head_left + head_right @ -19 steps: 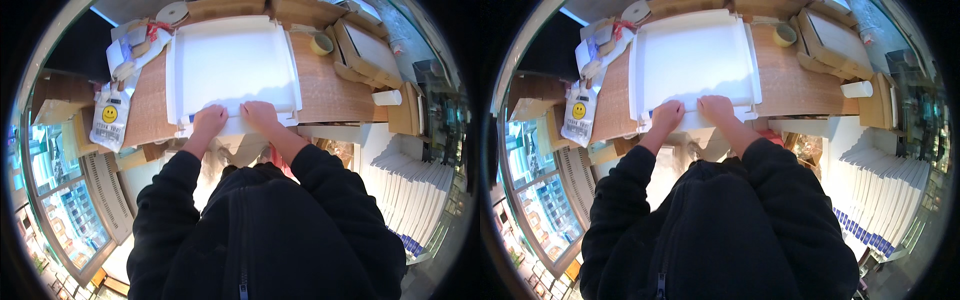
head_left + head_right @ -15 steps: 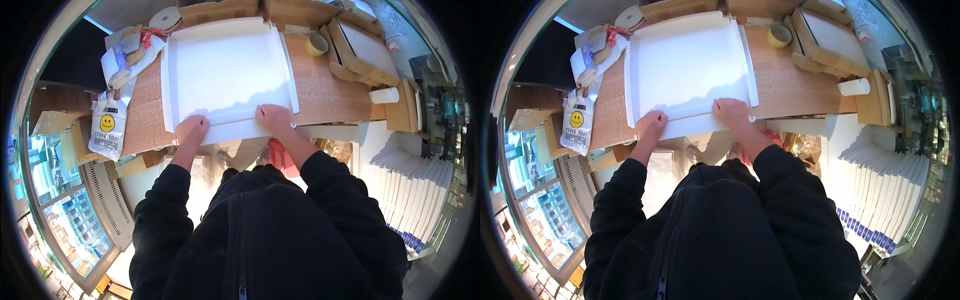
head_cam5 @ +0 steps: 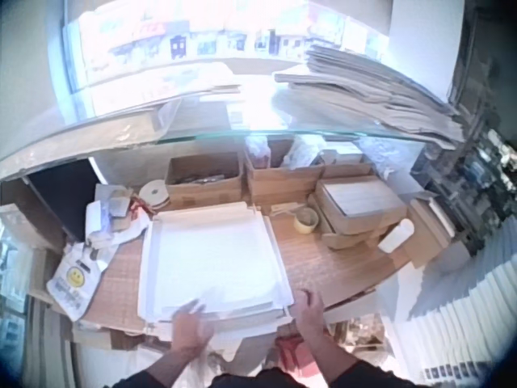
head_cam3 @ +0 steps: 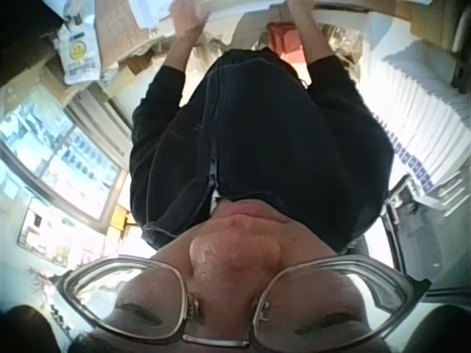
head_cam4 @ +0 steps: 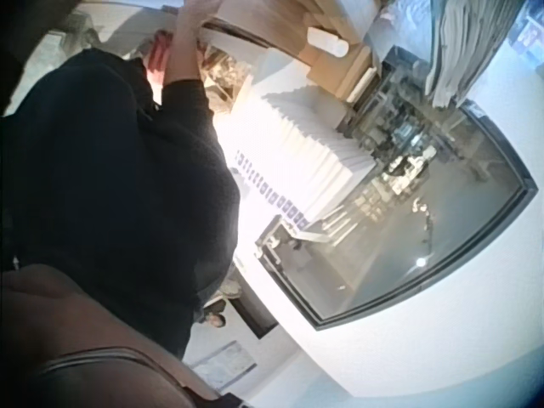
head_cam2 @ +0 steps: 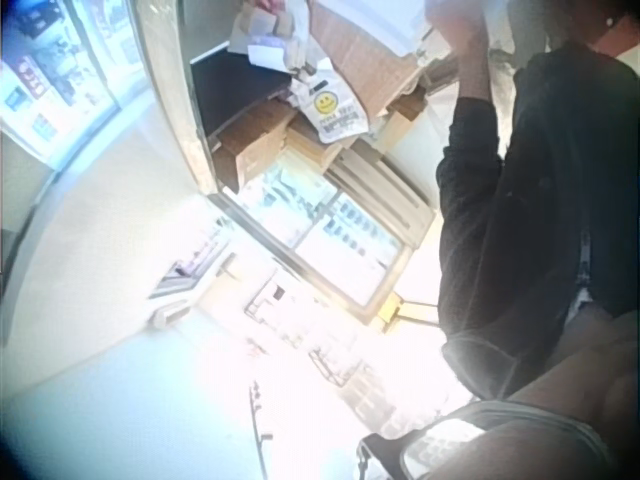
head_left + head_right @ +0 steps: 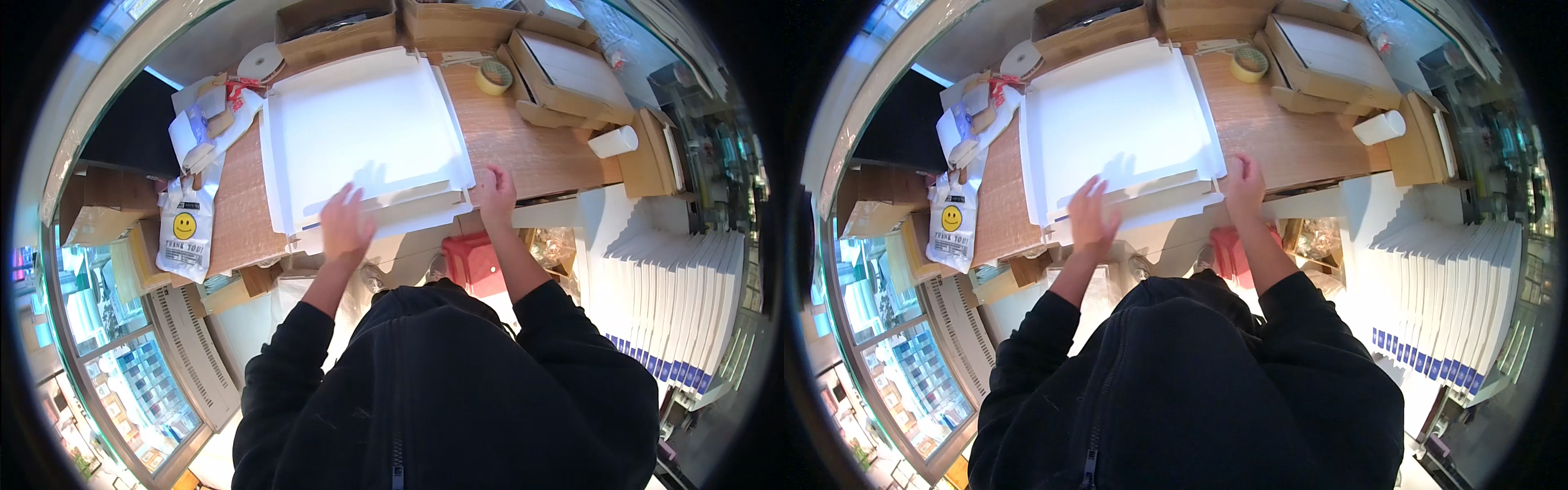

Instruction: The person repeatedly folds flat white paperboard sheets into shallow rectangular trays on a wooden workbench. They align edges, crease corners, and stack the finished trays. The person also handles clear plastic bags and stacks of flat sheets nearby.

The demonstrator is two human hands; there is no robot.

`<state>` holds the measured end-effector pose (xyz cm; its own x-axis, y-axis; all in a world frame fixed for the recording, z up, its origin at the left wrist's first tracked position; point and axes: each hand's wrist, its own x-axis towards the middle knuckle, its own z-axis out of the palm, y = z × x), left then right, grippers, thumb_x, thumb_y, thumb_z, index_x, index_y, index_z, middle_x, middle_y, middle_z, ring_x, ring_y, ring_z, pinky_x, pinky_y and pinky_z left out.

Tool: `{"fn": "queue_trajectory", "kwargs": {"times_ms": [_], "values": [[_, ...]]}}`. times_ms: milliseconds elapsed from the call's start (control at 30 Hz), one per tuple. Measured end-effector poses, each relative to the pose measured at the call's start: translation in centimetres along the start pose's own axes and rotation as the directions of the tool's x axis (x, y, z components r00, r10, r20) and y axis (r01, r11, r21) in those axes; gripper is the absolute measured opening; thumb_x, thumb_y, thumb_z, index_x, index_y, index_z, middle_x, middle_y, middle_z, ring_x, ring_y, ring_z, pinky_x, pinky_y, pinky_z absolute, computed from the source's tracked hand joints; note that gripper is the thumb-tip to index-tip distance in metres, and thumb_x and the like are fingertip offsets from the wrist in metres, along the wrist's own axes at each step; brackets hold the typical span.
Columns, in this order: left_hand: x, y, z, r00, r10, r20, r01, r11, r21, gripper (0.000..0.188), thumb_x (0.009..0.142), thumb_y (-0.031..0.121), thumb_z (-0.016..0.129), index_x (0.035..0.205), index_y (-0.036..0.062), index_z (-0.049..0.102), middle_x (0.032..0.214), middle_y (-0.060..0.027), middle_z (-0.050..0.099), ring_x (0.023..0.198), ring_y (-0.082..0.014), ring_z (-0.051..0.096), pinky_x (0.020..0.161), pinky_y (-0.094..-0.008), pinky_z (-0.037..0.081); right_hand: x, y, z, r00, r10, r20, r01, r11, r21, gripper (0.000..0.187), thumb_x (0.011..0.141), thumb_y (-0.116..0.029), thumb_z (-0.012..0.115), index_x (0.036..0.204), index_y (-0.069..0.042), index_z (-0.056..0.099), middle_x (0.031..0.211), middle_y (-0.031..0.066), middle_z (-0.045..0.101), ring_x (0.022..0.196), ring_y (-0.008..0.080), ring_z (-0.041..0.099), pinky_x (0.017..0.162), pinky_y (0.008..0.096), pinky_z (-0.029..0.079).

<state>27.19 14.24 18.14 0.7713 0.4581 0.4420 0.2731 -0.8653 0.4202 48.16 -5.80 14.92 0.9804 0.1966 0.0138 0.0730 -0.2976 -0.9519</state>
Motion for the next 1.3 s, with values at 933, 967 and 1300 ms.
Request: {"fn": "queue_trajectory", "kwargs": {"times_ms": [933, 967, 1300], "values": [[2.2, 5.3, -6.4, 0.972, 0.161, 0.169, -0.162, 0.987, -0.003, 0.02, 0.076, 0.008, 0.068, 0.09, 0.0099, 0.054, 0.073, -0.006, 0.06, 0.068, -0.027, 0.058, 0.07, -0.0388, 0.041, -2.8, -10.8, -3.7, 0.395, -0.189, 0.899, 0.715, 0.678, -0.172, 0.02, 0.084, -0.011, 0.049, 0.094, 0.001, 0.062, 0.087, 0.0247, 0.063, 0.084, 0.0419, 0.06, 0.076, 0.0486, 0.047], [2.4, 5.8, -6.4, 0.966, 0.178, 0.186, -0.18, 0.984, -0.009, 0.021, 0.075, 0.007, 0.067, 0.092, 0.0096, 0.054, 0.074, -0.0065, 0.061, 0.069, -0.0271, 0.058, 0.071, -0.0391, 0.042, -2.8, -10.7, -3.6, 0.402, -0.165, 0.901, 0.733, 0.648, -0.209, 0.019, 0.085, -0.013, 0.05, 0.094, 0.0, 0.061, 0.087, 0.0234, 0.063, 0.085, 0.0413, 0.06, 0.076, 0.0476, 0.047], [-3.8, 5.0, -9.6, 0.957, -0.186, 0.224, 0.278, 0.813, -0.512, 0.021, 0.088, 0.007, 0.06, 0.107, 0.0015, 0.055, 0.084, -0.0112, 0.062, 0.068, -0.0199, 0.06, 0.059, -0.0303, 0.048, -0.8, -11.2, -6.6, 0.497, -0.1, 0.862, 0.613, 0.744, -0.268, 0.022, 0.087, -0.022, 0.058, 0.095, -0.002, 0.064, 0.083, 0.0209, 0.063, 0.078, 0.0384, 0.06, 0.07, 0.0406, 0.048]]}}
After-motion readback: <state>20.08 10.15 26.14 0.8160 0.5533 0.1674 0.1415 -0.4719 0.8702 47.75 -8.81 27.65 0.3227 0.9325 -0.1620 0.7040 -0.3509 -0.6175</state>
